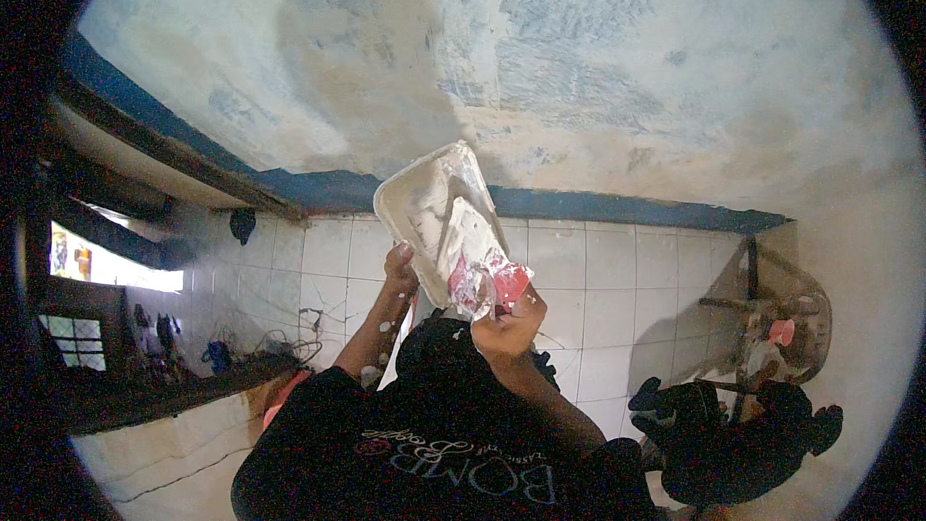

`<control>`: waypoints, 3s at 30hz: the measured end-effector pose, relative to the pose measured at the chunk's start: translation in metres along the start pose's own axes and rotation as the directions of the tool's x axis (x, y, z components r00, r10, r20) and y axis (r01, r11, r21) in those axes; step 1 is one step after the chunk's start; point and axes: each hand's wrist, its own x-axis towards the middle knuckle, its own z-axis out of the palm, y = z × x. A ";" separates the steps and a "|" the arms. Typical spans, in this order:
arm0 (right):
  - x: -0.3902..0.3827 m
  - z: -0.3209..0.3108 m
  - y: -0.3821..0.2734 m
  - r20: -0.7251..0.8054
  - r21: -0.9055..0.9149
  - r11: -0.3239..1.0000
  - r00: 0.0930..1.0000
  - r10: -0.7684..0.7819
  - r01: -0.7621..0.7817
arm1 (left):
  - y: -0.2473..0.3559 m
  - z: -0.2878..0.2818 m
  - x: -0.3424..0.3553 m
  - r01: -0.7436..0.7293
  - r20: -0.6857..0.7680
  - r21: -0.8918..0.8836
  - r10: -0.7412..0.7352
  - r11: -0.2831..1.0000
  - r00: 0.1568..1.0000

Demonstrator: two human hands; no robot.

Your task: The person applies wall putty to a wall using a putty knife and a plastic container.

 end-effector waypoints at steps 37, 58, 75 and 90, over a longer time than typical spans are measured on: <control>0.020 0.026 -0.064 0.052 0.707 0.551 0.809 0.585 -0.443 | -0.043 -0.069 -0.068 -0.075 -0.226 -0.369 -0.011 0.926 0.974; 0.258 0.128 -0.242 -0.509 -0.314 0.803 0.625 -0.592 0.506 | 0.094 -0.233 -0.048 -0.258 -0.255 -0.237 0.196 0.937 0.947; 0.274 0.329 -0.231 -0.168 -0.685 0.433 0.451 -0.877 0.586 | 0.184 -0.323 -0.019 -0.270 -0.196 -0.188 0.234 0.944 0.952; 0.283 0.206 -0.263 -0.486 -0.725 0.638 0.465 -0.740 0.258 | 0.180 -0.313 -0.016 -0.125 -0.118 -0.184 0.104 0.975 0.988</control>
